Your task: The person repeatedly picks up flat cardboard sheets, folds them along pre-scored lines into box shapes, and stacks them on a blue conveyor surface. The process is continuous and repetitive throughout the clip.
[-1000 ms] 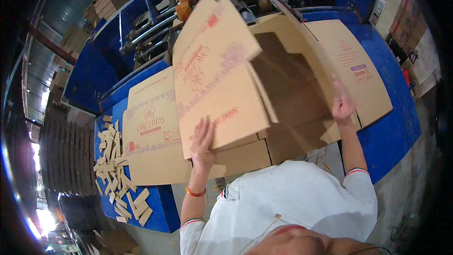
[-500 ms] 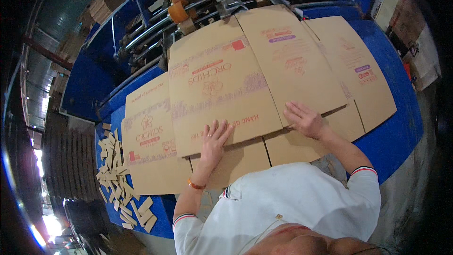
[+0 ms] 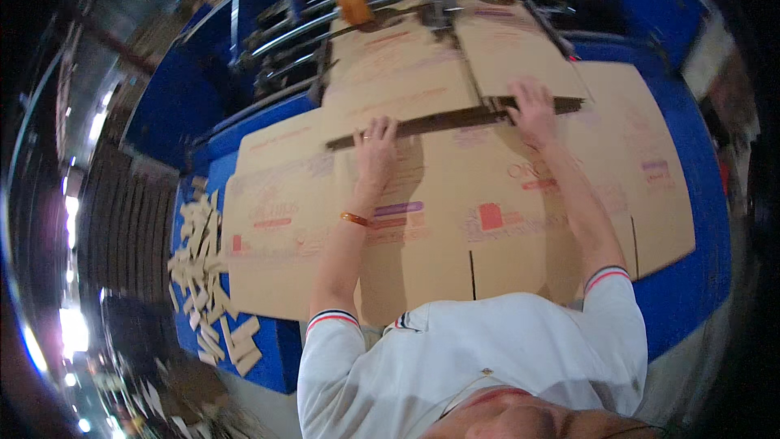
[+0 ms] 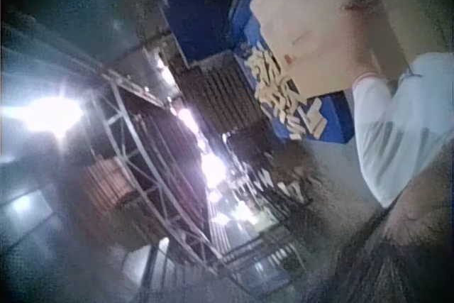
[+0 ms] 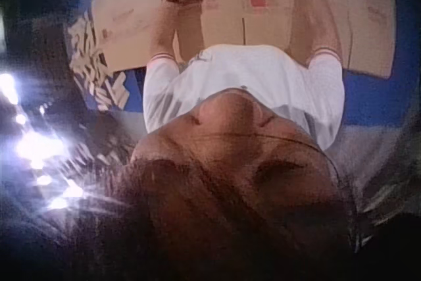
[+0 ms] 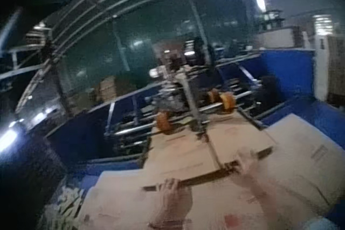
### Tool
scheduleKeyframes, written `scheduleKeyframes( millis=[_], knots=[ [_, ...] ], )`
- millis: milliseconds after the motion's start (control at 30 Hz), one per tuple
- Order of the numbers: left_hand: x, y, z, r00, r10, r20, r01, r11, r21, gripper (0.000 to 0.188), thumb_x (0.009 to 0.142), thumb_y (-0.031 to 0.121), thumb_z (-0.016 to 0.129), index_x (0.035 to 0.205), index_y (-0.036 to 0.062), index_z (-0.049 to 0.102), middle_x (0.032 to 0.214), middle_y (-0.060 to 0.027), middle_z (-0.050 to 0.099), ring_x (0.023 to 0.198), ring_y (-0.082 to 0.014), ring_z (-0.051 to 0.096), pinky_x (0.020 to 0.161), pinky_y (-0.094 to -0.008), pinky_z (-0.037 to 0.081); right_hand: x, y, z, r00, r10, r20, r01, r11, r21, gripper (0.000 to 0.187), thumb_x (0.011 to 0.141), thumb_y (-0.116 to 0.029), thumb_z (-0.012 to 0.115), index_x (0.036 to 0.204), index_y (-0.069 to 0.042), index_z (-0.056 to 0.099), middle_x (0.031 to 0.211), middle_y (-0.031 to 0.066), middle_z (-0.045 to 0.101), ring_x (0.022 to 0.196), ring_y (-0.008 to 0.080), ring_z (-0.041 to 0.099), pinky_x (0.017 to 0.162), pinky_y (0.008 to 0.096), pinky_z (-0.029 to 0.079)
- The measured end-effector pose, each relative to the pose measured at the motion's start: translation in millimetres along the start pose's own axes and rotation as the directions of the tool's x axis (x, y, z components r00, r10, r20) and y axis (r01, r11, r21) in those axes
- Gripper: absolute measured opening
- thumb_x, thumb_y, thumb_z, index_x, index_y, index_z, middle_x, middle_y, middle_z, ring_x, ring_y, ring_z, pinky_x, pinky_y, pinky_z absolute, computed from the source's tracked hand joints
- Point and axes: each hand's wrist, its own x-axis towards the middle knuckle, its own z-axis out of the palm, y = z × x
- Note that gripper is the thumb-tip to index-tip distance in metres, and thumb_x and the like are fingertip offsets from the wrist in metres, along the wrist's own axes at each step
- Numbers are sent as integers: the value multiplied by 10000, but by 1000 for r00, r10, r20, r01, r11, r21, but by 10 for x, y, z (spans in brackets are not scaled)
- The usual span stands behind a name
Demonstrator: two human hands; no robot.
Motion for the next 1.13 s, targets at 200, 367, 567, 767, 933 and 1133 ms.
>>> scheduleKeyframes(
  millis=[200, 367, 567, 767, 933, 1133],
  knots=[
    [-604, -611, -394, 934, -351, -63, 345, 934, -97, 437, 880, 266, 524, 1233, 11, 487, 1301, -177, 494, 1262, -314, 421, 1054, -562, 267, 154, 358, 358, 990, -78, 115, 74, 997, 34, 478, 901, -250, 543, 1322, -44, 451, 1413, 169, 394, 1318, 323, 355, 1072, 429, 314],
    [-1466, -2419, -112, 463, -883, -78, 880, 447, 159, 624, 870, 439, 523, 1297, -10, 445, 1389, -213, 402, 1294, -373, 370, 1095, -495, 244, 758, 355, 768, 950, -57, 306, 7, 987, 160, 431, 922, -285, 512, 1267, -27, 511, 1344, 165, 486, 1250, 339, 435, 1052, 409, 343],
    [-2197, -3204, -405, 208, -969, -130, 942, 163, 294, 735, 862, 555, 492, 1343, 4, 421, 1381, -187, 436, 1308, -342, 367, 1051, -601, 257, 1145, 184, 781, 887, 8, 462, -76, 989, 127, 368, 931, -318, 487, 1052, 12, 597, 1113, 197, 605, 1037, 359, 566, 897, 427, 443],
    [-2241, -3340, -608, 178, -983, 54, 956, 185, 227, 687, 847, 595, 480, 1287, 70, 520, 1284, -157, 538, 1188, -340, 510, 1056, -468, 322, 1431, 533, 859, 916, -34, 399, 33, 999, 9, 372, 944, -335, 447, 939, 2, 605, 916, 240, 622, 877, 414, 594, 768, 465, 462],
    [-2567, -3718, -871, 184, -983, 7, 982, 184, 46, 656, 845, 608, 459, 1212, 80, 588, 1128, -195, 627, 1069, -391, 579, 912, -484, 447, 2118, 646, 412, 984, 42, 174, -86, 964, 253, 524, 969, -430, 403, 930, 52, 606, 903, 261, 622, 877, 395, 597, 790, 431, 446],
    [-2423, -4081, -1650, 136, -986, -99, 969, 153, -192, 731, 843, 708, 370, 1064, 85, 684, 1129, -236, 616, 1094, -341, 580, 941, -426, 425, 2398, 834, -1341, 999, 23, 38, -30, 978, 205, 507, 994, -431, 360, 1105, -7, 614, 949, 205, 670, 900, 266, 639, 818, 377, 468]
  ],
)
